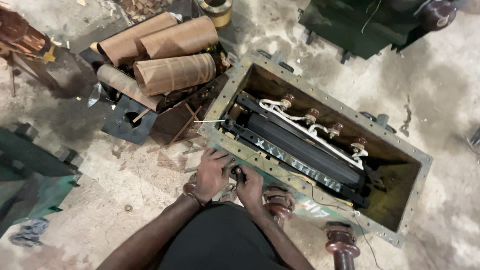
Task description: The person uses pliers to fit metal terminal caps onto brown ceramic insulator bushings, working one bushing at a time while standing over a transformer tank on the floor. They press and crimp each cap into place, then move to the next bushing mounted on the transformer.
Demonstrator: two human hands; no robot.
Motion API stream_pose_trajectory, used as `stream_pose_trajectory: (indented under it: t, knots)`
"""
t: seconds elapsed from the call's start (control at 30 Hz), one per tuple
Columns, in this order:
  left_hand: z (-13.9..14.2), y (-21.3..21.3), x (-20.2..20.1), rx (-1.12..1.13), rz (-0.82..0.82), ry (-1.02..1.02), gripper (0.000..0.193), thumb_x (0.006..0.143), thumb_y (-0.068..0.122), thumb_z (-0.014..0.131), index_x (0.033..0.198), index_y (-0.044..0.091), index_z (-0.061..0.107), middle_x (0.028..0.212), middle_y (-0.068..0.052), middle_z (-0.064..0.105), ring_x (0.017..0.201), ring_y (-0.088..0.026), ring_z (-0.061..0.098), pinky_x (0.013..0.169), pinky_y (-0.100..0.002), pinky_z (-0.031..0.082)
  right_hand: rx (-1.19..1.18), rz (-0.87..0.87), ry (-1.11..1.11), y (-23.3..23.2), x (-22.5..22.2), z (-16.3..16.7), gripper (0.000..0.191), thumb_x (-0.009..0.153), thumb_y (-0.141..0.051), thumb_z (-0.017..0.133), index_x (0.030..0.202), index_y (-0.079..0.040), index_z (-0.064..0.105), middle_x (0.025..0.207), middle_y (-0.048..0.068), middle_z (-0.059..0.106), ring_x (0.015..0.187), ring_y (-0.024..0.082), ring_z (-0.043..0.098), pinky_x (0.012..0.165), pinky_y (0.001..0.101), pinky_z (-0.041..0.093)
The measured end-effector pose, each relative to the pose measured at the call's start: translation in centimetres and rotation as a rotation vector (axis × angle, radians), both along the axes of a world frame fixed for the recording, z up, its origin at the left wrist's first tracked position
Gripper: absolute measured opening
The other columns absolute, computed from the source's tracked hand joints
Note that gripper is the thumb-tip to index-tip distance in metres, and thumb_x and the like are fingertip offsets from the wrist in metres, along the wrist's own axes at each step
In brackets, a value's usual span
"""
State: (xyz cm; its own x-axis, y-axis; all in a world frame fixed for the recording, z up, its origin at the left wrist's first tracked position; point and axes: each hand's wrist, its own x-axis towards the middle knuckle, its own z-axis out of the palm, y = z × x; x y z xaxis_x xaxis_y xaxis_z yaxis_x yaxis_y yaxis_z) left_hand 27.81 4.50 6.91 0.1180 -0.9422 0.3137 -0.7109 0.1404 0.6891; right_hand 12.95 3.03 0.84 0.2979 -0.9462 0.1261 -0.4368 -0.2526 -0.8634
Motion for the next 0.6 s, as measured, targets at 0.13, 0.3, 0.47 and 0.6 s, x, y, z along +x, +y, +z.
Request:
stream_pose_trajectory:
  t: [0.13,0.3,0.47,0.6]
  knots:
    - [0.1,-0.2,1.7,0.183,-0.166,0.158,0.014,0.087,0.011,0.074,0.098,0.007,0.082,0.096,-0.009,0.079,0.092,-0.022,0.071,0.093,-0.044,0.049,-0.091,0.084,-0.029,-0.5,-0.5,0.1,0.01,0.091,-0.001,0.068,0.1,-0.002,0.07,0.089,0.016,0.073,0.079,0.034,0.072,0.069,0.041,0.055]
    - [0.2,-0.2,3.7,0.596,-0.278,0.499,0.021,0.098,0.021,0.065,0.106,0.007,0.078,0.085,-0.006,0.079,0.073,-0.014,0.071,0.069,-0.031,0.056,-0.172,0.161,-0.004,-0.5,-1.0,-0.3,0.017,0.087,0.002,0.069,0.104,-0.002,0.072,0.092,0.016,0.072,0.083,0.035,0.072,0.071,0.0398,0.055]
    - [-0.3,0.0,3.3,0.666,-0.16,0.395,0.018,0.096,0.019,0.068,0.102,0.006,0.08,0.082,-0.006,0.078,0.065,-0.016,0.068,0.062,-0.034,0.056,-0.143,0.118,-0.004,-0.4,-0.4,-0.7,0.016,0.087,-0.001,0.074,0.103,-0.003,0.073,0.088,0.016,0.073,0.076,0.03,0.073,0.066,0.0376,0.056]
    - [-1.1,0.8,1.6,0.352,-0.035,0.107,0.015,0.088,0.01,0.071,0.1,0.008,0.08,0.089,-0.008,0.078,0.071,-0.019,0.07,0.068,-0.038,0.06,-0.023,0.038,-0.061,0.2,0.8,-0.8,0.01,0.09,-0.003,0.071,0.099,-0.004,0.075,0.079,0.015,0.073,0.067,0.024,0.073,0.062,0.0349,0.055]
